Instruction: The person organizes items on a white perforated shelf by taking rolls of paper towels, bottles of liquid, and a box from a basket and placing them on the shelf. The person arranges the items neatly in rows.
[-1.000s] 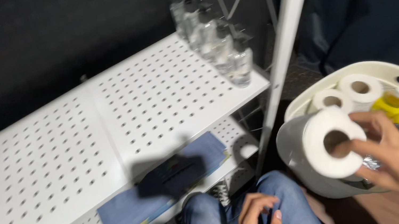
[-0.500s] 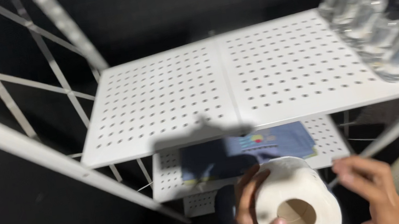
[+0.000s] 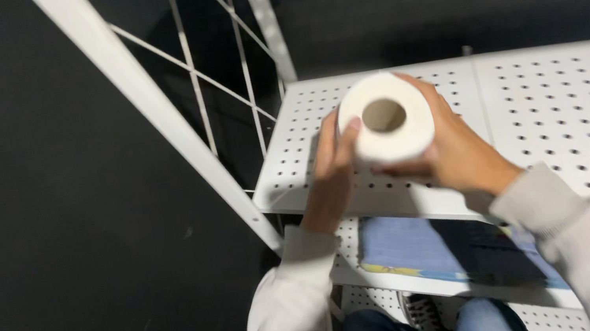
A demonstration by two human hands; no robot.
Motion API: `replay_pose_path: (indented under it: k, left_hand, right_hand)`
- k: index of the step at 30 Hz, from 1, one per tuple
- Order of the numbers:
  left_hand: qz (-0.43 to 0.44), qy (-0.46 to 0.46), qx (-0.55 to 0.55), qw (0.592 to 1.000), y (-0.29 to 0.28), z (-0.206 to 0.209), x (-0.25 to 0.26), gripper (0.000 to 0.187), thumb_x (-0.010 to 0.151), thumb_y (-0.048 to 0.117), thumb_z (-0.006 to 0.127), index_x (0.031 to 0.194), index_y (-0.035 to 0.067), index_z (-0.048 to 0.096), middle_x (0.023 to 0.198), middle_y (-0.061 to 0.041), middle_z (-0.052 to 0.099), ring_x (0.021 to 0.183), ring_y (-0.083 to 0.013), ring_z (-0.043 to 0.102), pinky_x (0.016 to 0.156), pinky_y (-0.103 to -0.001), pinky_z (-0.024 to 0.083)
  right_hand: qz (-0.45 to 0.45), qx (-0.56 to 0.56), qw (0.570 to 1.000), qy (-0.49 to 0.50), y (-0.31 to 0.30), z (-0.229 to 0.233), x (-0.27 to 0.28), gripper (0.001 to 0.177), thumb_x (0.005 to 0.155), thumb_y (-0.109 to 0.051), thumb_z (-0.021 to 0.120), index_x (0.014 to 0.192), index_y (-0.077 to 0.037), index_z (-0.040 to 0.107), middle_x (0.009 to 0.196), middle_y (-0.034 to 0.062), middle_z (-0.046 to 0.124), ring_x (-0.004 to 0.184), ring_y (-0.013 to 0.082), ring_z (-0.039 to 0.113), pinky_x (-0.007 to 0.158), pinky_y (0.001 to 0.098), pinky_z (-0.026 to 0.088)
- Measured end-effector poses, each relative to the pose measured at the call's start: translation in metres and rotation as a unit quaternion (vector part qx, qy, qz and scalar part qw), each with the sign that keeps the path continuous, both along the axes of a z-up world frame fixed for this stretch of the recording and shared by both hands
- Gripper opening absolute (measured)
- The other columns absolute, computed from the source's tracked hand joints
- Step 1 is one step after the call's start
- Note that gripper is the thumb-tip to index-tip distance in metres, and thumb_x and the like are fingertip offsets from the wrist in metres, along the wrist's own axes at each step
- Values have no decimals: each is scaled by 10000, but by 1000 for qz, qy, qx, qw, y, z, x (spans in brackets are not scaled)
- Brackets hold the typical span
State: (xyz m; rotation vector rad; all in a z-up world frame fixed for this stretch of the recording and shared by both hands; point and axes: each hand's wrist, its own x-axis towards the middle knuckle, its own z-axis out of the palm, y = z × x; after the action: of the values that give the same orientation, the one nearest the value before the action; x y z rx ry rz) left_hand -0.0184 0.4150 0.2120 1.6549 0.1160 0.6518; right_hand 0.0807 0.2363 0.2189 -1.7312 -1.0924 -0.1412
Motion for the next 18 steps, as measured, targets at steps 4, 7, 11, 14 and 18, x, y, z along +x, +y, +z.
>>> replay_pose_path:
  k: [4,7,11,14,18]
  left_hand:
    - [58,-53,-39,996,58,-29,31,667,1258,527,467,1412,-88,678,1337,-311,677,1284,-370,568,1199,-581,444]
    - [195,-47,364,910,99,-67,58,411,1319,309,434,1470,0,660,1283,-209,661,1327,-387,718,1194,-396,555]
    - [119,163,40,979,115,-60,61,692,1157,463,546,1765,172,389,1800,-196,471,1701,-372,447,1443,-504,316]
    - [163,264,101,945,125,-67,79,809,1042,515,644,1790,366,373,1821,-25,503,1688,-234,501,1411,-442,397]
    - [257,205,128,935,158,-111,128,785,894,436,702,1665,345,585,1640,64,711,1438,-79,725,1236,-296,563]
  right_hand:
    - [-9,-67,997,42,63,18,48,1293,702,-336,1113,1721,-2,391,1615,346,591,1547,563,585,1343,738,417]
    - [-10,-167,980,106,99,39,53,1203,763,-425,1077,1694,1,445,1611,346,655,1570,537,594,1303,673,499]
    - [-8,-203,968,145,137,30,76,1168,811,-437,1056,1755,-70,474,1699,253,628,1630,438,559,1343,617,462]
    - [-29,-217,961,168,157,-3,110,1111,880,-354,1025,1803,-84,467,1768,191,589,1673,345,521,1361,534,443]
    - [-56,-175,962,201,164,-11,116,1085,918,-233,970,1822,-28,406,1744,211,600,1639,308,561,1360,437,480]
